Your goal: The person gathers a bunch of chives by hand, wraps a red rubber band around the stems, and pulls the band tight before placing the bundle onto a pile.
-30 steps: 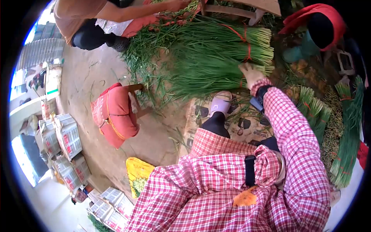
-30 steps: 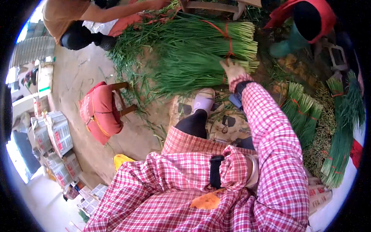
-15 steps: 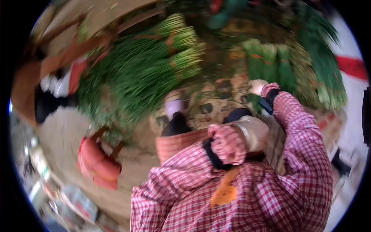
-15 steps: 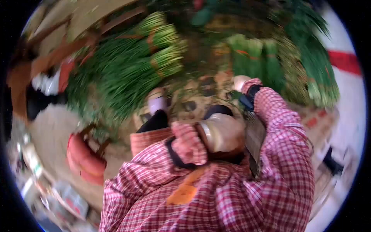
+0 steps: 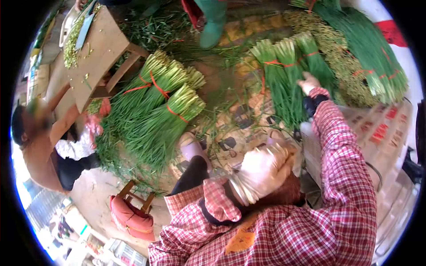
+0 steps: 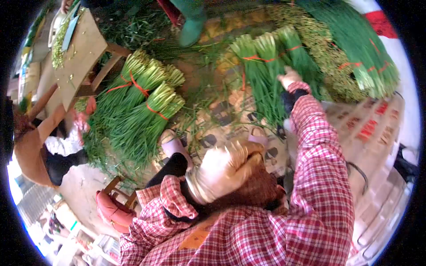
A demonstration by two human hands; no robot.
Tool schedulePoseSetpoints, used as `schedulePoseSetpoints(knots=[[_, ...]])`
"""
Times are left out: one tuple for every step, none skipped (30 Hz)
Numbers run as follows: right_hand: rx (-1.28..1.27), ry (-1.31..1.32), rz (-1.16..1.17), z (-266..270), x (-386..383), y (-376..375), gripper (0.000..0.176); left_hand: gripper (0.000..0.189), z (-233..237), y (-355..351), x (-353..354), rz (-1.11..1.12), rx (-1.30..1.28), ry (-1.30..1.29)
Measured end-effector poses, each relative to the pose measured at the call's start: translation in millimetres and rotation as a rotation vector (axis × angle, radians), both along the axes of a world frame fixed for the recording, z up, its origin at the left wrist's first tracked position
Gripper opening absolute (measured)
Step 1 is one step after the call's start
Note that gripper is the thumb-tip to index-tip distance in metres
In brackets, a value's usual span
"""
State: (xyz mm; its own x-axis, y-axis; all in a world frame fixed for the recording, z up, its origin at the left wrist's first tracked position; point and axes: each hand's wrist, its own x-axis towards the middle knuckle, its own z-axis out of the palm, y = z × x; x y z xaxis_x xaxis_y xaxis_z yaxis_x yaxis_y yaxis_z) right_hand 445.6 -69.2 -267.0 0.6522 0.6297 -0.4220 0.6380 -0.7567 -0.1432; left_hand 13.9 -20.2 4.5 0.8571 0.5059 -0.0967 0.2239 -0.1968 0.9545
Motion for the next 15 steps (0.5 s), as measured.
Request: schedulePoseSetpoints(knots=[[-0.056,0.053,-0.088,1,1,25,0.082,0.02,2,3,0,0.003,-0.047,0.019],[-0.117,0.104,-0.176,11,3,49,0.092,0.021,1,5,1,0.005,-0.096,0.034],[-0.174,0.126,-0.16,-2,8,64,0.1,0.024,-8,2,1,0.04,-0.079,0.006],[-0.237,0.146,-0.146,-16,8,72,0.108,0.026,-4,5,-1,0.003,-0.162,0.11],[-0.218,0.12,-0.175,-25,4,87,0.114,0.027,0,16,2,0.02,-0.21,0.104],[-0.252,0.075,-0.184,-35,2,90,0.112,0.029,-2,18,3,0.026,-0.26,0.1],[-0.29,0.027,-0.195,-20,-12,96,0.11,0.029,-4,18,5,0.025,-0.283,0.101],[-0.322,-0.029,-0.207,-9,-20,97,0.108,0.029,-5,19,6,0.022,-0.302,0.094],[-0.275,-0.069,-0.196,-7,-21,92,0.1,0.029,-6,19,8,0.022,-0.32,0.082],[-0.235,-0.063,-0.179,-4,-24,87,0.098,0.029,-6,18,9,0.029,-0.31,0.083],[-0.191,-0.063,-0.163,2,-27,83,0.096,0.029,-6,18,11,0.035,-0.296,0.078],[-0.151,-0.066,-0.146,13,-29,78,0.094,0.028,-3,18,13,0.041,-0.287,0.069],[-0.095,-0.044,-0.155,31,-41,73,0.091,0.028,-3,18,13,0.011,-0.278,0.136],[-0.018,-0.06,-0.139,29,-43,62,0.091,0.026,1,18,15,0.074,-0.295,0.106],[0.068,-0.065,-0.156,46,-58,57,0.091,0.025,1,18,16,0.124,-0.352,0.124]])
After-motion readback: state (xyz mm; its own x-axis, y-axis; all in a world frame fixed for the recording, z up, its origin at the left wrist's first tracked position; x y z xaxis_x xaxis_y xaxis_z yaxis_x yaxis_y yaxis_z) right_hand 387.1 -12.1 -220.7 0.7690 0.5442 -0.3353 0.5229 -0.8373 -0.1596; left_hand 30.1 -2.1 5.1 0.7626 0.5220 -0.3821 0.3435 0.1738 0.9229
